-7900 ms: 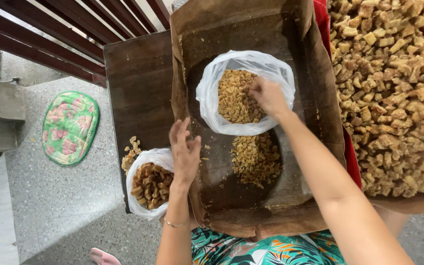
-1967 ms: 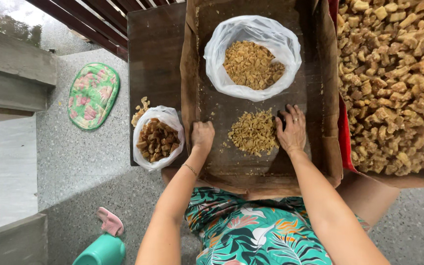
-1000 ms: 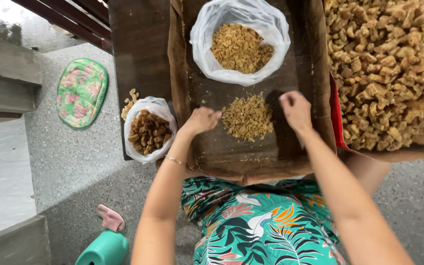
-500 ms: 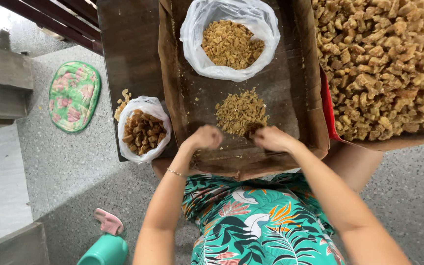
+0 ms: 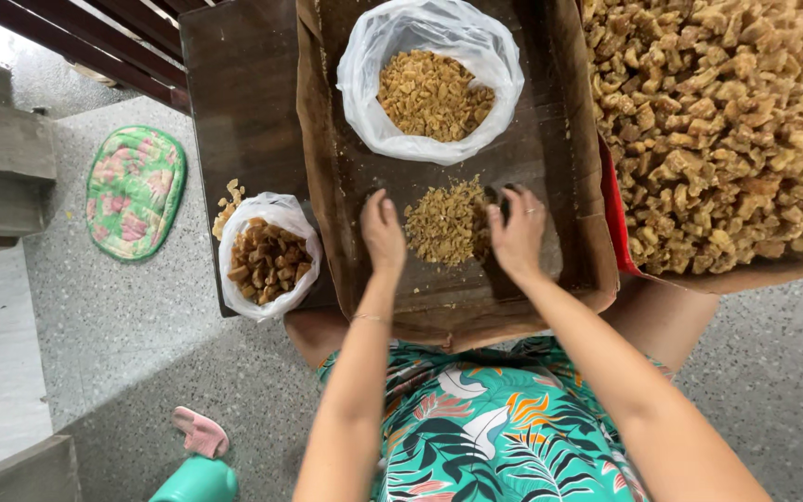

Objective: The person sits on the floor and sorts small, brown, crumbly food pieces by hand. They pick up handfuls from a large cardboard box, separate the larger pieces from the smaller crumbs, and place the sorted pieces into a white plastic bag. The process is repeated continuously throughout the clip.

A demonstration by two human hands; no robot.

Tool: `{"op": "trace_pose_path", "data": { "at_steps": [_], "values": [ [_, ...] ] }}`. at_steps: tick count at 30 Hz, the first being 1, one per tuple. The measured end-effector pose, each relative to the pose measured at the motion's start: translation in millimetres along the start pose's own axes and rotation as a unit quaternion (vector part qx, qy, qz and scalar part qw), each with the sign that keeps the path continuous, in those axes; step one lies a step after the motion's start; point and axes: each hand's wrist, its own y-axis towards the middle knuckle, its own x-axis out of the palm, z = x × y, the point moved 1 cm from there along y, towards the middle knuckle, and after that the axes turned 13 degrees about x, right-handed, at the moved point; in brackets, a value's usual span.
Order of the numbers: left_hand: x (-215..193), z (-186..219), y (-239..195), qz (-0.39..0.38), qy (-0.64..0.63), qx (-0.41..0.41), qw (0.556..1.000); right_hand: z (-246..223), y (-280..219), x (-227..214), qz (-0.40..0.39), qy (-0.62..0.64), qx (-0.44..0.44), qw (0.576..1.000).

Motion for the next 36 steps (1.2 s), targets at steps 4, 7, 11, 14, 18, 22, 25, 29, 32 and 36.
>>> {"op": "trace_pose_path", "data": {
  "at_steps": [4,7,11,14,18,22,25,29,32,36],
  "values": [
    [45.4,-4.4,-29.2,-0.006,0.201,0.159,0.967,1.5,-9.4,49.9,0.017,-0.094,-0.072,0.993],
    [58.4,-3.7,-36.1,-0.045,0.122,0.167,0.977,-5.6,-16.2,64.6,-0.01,-0.019,-0.059,0.998],
    [69.2,18.8,-31.4,-0.006,-0.003,0.143,0.99,-26.4,-12.2,66.8,-0.052,0.112,-0.051,0.991],
    [67.3,36.4,-25.7,0.035,-0.129,0.068,0.989,-41.0,-12.7,68.7,-0.043,0.221,0.043,0.973],
    [61.8,59.3,-23.5,0.082,-0.226,-0.047,0.97,-56.0,-18.5,72.6,-0.087,0.446,0.154,0.877],
    [52.1,88.4,-25.4,0.093,-0.278,-0.154,0.944,-63.2,-26.2,51.7,-0.088,0.504,0.213,0.832],
    [51.8,109.6,-11.4,0.097,-0.321,-0.13,0.933,-75.5,-8.3,30.0,-0.082,0.518,0.222,0.822],
    [61.1,115.9,58.8,0.106,-0.309,-0.051,0.944,-103.5,54.5,21.1,-0.078,0.503,0.147,0.848],
    [66.5,108.1,146.4,0.104,-0.314,-0.017,0.944,-126.6,140.3,45.4,-0.086,0.458,0.078,0.882],
    [53.6,84.9,224.7,-0.009,-0.239,-0.194,0.951,-124.6,225.5,60.8,-0.154,0.252,0.051,0.954]
  ]
}}
